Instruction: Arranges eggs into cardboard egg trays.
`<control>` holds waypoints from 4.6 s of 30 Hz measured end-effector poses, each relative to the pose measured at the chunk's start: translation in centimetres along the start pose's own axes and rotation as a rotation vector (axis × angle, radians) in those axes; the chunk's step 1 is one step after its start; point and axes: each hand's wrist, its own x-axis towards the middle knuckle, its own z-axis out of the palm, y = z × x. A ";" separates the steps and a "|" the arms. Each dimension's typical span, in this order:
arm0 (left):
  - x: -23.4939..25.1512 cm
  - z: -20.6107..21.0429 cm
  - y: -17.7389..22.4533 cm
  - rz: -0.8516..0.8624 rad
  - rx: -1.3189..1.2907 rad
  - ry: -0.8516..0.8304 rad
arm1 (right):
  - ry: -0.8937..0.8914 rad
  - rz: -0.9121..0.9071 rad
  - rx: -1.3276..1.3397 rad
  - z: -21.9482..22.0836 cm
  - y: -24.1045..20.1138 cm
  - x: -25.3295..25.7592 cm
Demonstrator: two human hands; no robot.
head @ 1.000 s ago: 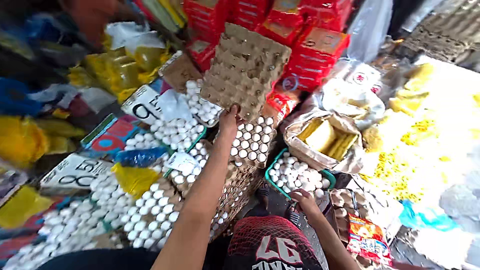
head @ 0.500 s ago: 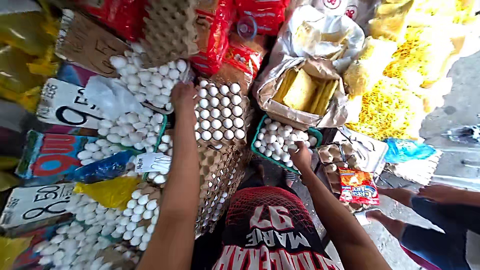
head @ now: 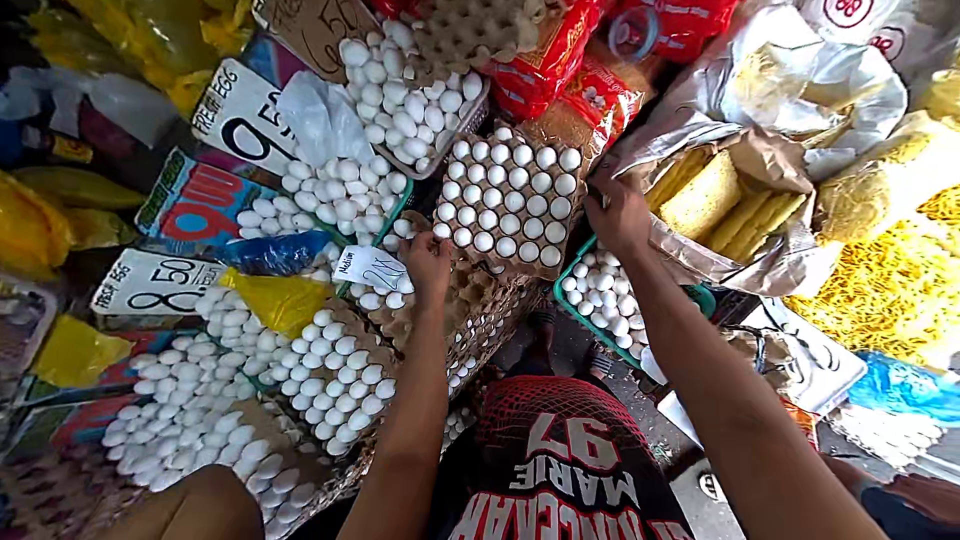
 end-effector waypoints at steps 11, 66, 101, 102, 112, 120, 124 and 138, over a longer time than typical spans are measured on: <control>2.7 -0.5 0.2 -0.030 0.078 -0.028 | -0.293 -0.078 -0.402 0.9 -3.2 12.1; 6.6 -1.0 4.0 -0.090 0.086 -0.170 | -0.505 -0.033 0.019 2.2 -6.4 12.6; -18.3 5.3 2.1 -0.425 -1.485 -0.915 | -0.351 -0.135 -0.395 1.2 -3.0 3.4; -19.2 6.9 2.5 -0.518 -1.429 -0.913 | -0.340 -0.127 -0.499 1.6 -3.5 3.1; -22.0 21.3 5.3 -0.931 -1.255 -0.711 | -0.232 -0.164 -0.417 0.9 -3.6 3.4; -20.3 26.5 8.2 -0.931 -1.313 -0.559 | -0.331 0.133 0.129 -2.2 7.9 -8.2; -20.2 27.9 9.6 -0.914 -1.278 -0.518 | -0.310 0.282 -0.170 2.9 14.1 -10.8; -21.0 27.0 8.5 -0.444 -0.803 -0.498 | -0.305 0.250 -0.564 5.2 14.6 -12.9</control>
